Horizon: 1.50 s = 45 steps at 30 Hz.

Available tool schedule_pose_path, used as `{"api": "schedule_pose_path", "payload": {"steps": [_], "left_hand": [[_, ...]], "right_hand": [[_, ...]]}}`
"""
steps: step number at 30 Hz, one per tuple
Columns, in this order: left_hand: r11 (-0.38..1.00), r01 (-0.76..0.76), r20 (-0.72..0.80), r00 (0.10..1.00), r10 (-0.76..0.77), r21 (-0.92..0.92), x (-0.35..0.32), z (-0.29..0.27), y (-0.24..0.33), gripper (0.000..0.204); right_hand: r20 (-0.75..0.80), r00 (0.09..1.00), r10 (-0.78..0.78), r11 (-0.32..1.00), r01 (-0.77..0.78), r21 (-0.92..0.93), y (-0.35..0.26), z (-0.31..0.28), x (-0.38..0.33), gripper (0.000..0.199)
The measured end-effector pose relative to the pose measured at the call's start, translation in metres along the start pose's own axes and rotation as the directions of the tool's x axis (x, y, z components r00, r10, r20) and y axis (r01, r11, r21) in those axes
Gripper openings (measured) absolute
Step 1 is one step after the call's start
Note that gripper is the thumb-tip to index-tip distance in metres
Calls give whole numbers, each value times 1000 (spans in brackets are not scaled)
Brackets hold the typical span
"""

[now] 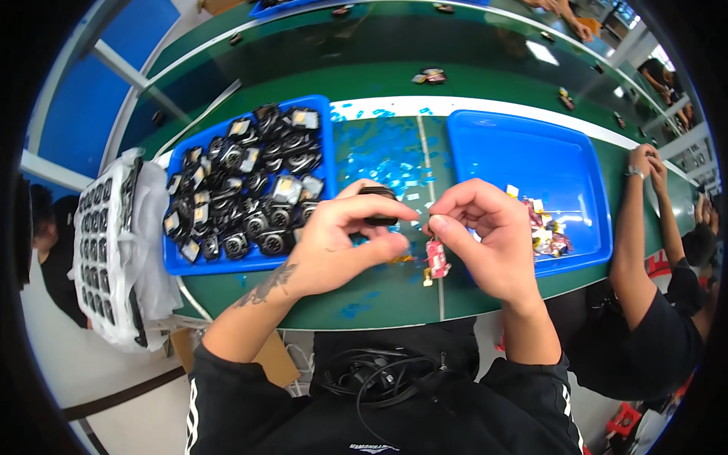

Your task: Assembling small electronic components for digital devices on a manufacturing assembly line.

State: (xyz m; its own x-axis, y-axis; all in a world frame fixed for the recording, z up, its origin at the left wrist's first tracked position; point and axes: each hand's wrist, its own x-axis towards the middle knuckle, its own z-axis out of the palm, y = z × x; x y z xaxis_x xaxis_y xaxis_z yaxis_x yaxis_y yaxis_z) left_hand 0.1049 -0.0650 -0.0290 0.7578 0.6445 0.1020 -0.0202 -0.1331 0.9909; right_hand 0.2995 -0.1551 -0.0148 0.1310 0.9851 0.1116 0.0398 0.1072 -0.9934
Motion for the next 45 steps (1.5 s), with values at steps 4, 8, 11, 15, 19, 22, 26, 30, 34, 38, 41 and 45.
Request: {"api": "schedule_pose_path", "payload": {"steps": [4,8,11,15,19,22,26,30,34,38,41,45], "left_hand": [[998,-22,28,999,21,58,1,-5,-8,18],[999,-44,-87,995,44,4,0,-7,-9,11],[998,-48,-74,996,51,39,-2,-6,-9,11],[998,-2,-89,996,7,62,-3,-9,-5,10],[997,64,-26,998,-63,34,-1,-10,-4,12],[999,27,-42,999,-27,17,-1,-10,-10,14],[996,55,-30,998,-57,-76,0,-11,-11,10],[973,87,-20,995,-94,-215,2,-10,-15,10],[971,119,3,993,-121,-206,3,-10,-12,12],[920,177,-7,982,-191,-349,-1,-6,-9,12],[896,200,49,979,-197,-397,0,-7,-9,11],[905,247,142,967,-210,-347,-1,-13,-6,13]], "right_hand": [[18,999,-37,990,34,136,10,24,6,8],[-19,995,-96,992,97,77,13,32,14,8],[6,1000,-29,999,29,38,12,32,12,8],[3,1000,10,996,-10,-94,9,33,12,9],[1,936,-352,813,307,-494,11,36,13,15],[38,881,-471,698,399,-595,11,35,12,18],[75,843,-533,672,476,-567,8,37,3,19],[-145,931,-335,829,217,-516,14,25,2,18],[112,929,-353,595,316,-739,19,17,19,22],[-55,971,-234,769,150,-622,5,31,16,17],[-102,981,-166,953,133,-271,7,26,11,17],[147,973,-179,963,204,-177,8,23,13,16]]}}
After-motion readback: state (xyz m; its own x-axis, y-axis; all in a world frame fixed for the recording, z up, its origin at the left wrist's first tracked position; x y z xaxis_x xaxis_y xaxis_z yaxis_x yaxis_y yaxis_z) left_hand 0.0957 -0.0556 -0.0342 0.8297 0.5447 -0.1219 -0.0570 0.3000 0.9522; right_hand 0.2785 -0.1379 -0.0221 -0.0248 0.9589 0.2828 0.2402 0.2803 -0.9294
